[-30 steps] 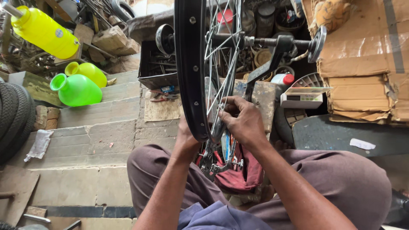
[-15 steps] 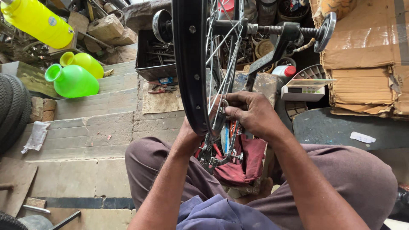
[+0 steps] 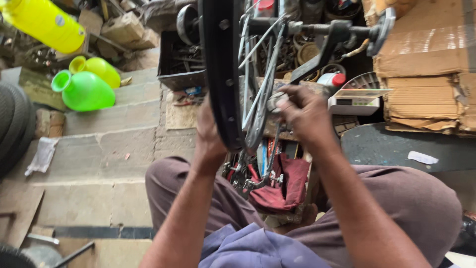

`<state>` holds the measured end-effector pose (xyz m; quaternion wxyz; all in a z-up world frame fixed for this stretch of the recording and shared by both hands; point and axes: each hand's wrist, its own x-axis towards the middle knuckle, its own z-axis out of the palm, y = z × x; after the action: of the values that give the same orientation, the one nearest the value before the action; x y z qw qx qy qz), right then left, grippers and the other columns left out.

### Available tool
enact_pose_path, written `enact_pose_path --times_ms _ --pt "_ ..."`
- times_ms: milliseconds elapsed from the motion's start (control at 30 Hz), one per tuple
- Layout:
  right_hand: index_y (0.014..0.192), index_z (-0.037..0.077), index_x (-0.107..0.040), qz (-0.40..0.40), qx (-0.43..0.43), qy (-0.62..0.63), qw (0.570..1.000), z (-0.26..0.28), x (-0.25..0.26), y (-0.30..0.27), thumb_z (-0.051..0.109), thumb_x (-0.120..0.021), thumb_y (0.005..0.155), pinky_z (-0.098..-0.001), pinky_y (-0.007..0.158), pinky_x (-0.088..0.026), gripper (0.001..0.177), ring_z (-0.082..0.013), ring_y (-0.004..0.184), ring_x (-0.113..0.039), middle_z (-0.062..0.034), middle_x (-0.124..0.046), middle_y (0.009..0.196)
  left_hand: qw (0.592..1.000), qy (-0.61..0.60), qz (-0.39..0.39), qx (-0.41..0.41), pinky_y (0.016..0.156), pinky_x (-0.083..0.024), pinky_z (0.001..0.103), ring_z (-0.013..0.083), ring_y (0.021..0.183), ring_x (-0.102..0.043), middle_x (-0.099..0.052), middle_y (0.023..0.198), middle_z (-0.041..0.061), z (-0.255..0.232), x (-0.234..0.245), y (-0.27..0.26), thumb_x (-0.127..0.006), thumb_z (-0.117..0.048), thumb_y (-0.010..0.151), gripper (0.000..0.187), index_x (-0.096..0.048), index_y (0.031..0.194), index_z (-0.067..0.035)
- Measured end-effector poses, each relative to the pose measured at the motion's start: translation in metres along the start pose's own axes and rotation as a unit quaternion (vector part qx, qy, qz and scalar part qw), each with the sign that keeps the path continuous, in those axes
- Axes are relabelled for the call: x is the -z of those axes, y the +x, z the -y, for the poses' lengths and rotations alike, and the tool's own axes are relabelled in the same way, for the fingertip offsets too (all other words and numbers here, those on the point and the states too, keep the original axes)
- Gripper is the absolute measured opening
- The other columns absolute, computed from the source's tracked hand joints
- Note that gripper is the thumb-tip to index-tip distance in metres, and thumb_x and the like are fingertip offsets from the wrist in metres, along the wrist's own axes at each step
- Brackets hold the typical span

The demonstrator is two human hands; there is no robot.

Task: The person is adjusting the spokes of a bicycle wheel mounted on a truing stand. They repeatedly rotate the wheel and use a spoke wrench to tighten or loosen individual spokes to true the wheel.

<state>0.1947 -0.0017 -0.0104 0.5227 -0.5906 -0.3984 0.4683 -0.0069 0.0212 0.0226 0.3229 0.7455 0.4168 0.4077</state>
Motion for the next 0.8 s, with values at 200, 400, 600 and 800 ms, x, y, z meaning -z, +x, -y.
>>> enact_pose_path --times_ms 200,400,600,800 --pt "0.124 -0.003 -0.069 -0.048 -0.010 0.013 0.999 0.000 0.018 0.010 0.005 -0.070 0.095 -0.0276 0.067 -0.060 0.031 -0.0141 0.074 -0.068 -0.0089 -0.074 0.100 0.954 -0.290 -0.032 -0.070 0.097 -0.046 0.030 0.0162 0.106 -0.054 -0.059 0.118 0.013 -0.063 0.024 0.071 -0.043 -0.040 0.124 0.053 -0.053 0.142 0.009" --pt "0.121 -0.003 -0.068 -0.046 -0.030 0.063 0.996 -0.025 0.018 0.026 -0.001 -0.069 0.093 -0.0264 0.065 -0.062 0.028 -0.0128 0.073 -0.070 -0.0092 -0.073 0.097 0.953 -0.296 0.012 -0.068 0.103 -0.039 0.035 0.0219 0.114 -0.046 -0.051 0.127 0.016 -0.075 0.027 0.093 -0.029 -0.058 0.121 0.073 -0.047 0.146 0.008" --pt "0.123 -0.002 -0.069 -0.049 -0.031 0.048 0.997 -0.034 0.023 0.032 0.000 -0.069 0.094 -0.0258 0.066 -0.061 0.029 -0.0125 0.072 -0.069 -0.0081 -0.073 0.096 0.897 -0.434 0.078 -0.014 0.116 -0.041 0.033 0.0208 0.127 -0.055 -0.058 0.137 0.013 -0.030 0.020 0.047 -0.020 -0.080 0.105 0.096 -0.050 0.148 0.001" --pt "0.123 -0.002 -0.070 -0.049 -0.011 -0.032 0.998 -0.035 0.022 0.035 0.000 -0.069 0.093 -0.0248 0.063 -0.060 0.030 -0.0115 0.071 -0.069 -0.0071 -0.075 0.094 0.964 0.212 0.046 -0.157 0.087 -0.053 0.041 0.0342 0.096 -0.066 -0.070 0.104 0.020 0.038 0.001 0.008 -0.025 -0.033 0.117 0.062 -0.063 0.137 0.012"
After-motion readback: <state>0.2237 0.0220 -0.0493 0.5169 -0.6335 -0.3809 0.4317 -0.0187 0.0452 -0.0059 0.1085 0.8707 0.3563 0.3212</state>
